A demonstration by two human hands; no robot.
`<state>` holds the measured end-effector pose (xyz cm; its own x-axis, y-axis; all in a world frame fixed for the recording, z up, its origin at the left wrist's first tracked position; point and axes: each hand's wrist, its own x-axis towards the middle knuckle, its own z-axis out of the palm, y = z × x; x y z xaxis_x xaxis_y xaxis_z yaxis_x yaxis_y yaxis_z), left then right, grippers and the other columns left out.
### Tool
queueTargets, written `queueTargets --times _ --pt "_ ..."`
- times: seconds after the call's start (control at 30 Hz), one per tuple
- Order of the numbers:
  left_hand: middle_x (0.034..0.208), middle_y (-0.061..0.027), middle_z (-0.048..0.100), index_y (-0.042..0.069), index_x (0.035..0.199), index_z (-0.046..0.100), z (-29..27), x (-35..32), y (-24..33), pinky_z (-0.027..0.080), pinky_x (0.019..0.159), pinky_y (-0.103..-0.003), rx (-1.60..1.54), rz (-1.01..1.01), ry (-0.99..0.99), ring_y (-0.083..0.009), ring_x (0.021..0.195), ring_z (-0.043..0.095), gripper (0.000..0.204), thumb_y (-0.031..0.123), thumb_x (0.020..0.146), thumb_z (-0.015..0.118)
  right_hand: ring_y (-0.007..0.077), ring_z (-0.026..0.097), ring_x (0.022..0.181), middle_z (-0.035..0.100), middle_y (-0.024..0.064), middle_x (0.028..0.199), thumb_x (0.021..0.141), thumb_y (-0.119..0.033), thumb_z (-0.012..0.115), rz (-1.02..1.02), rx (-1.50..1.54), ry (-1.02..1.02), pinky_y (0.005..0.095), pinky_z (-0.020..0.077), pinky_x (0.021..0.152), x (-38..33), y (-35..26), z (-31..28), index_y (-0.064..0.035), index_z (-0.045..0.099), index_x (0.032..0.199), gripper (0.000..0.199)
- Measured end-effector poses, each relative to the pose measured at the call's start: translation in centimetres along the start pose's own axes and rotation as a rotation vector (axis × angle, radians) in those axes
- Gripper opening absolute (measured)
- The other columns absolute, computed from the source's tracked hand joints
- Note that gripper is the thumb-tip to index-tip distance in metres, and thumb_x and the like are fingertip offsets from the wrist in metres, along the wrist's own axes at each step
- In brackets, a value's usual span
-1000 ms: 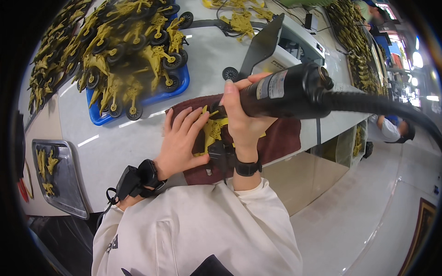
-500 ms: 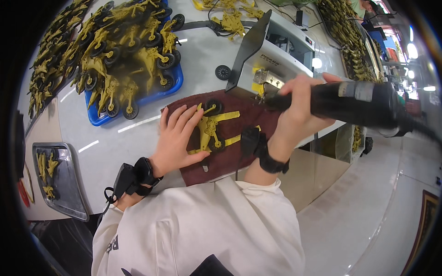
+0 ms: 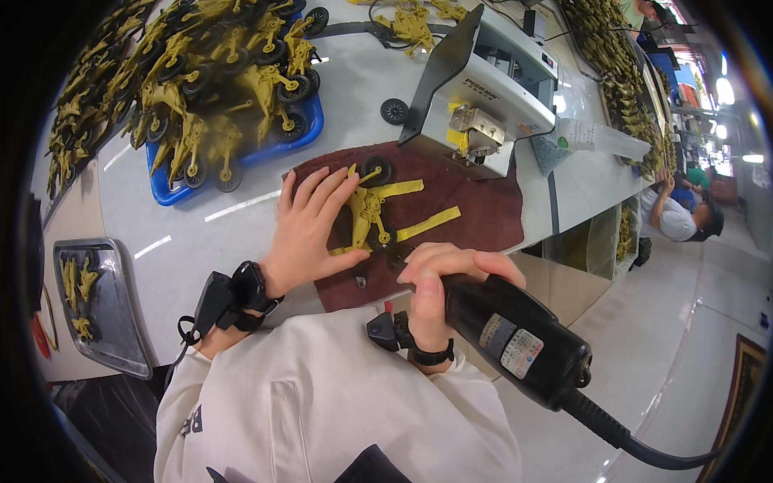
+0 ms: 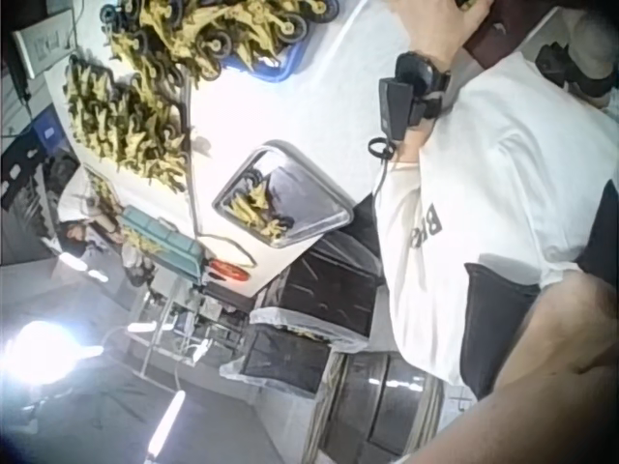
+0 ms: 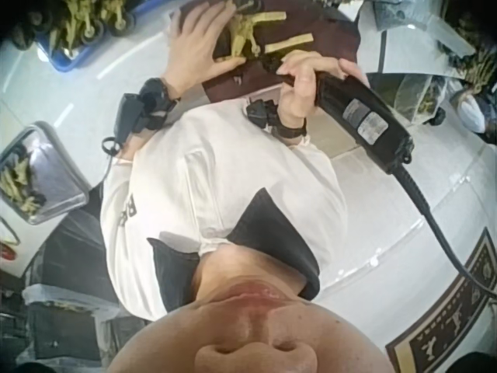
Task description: Assembling small yellow toy motorcycle parts using an electric screwdriver.
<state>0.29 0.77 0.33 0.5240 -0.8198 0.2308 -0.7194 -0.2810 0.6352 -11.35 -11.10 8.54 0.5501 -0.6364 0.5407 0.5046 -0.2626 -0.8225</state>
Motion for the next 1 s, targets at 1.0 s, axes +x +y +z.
queueTargets --times 1.0 --pt "0.138 -0.0116 0.042 0.007 0.137 0.039 -0.1 0.3 0.1 0.016 0.109 -0.055 0.031 -0.004 -0.024 -0.0331 0.127 0.036 0.09 0.045 0.064 0.075 0.0183 0.055 0.057 0.057 0.0099 0.07 0.077 0.009 0.059 0.159 0.027 -0.141 0.0324 0.0497 0.058 1.9 2.1 -0.5 -0.0047 0.037 0.111 0.043"
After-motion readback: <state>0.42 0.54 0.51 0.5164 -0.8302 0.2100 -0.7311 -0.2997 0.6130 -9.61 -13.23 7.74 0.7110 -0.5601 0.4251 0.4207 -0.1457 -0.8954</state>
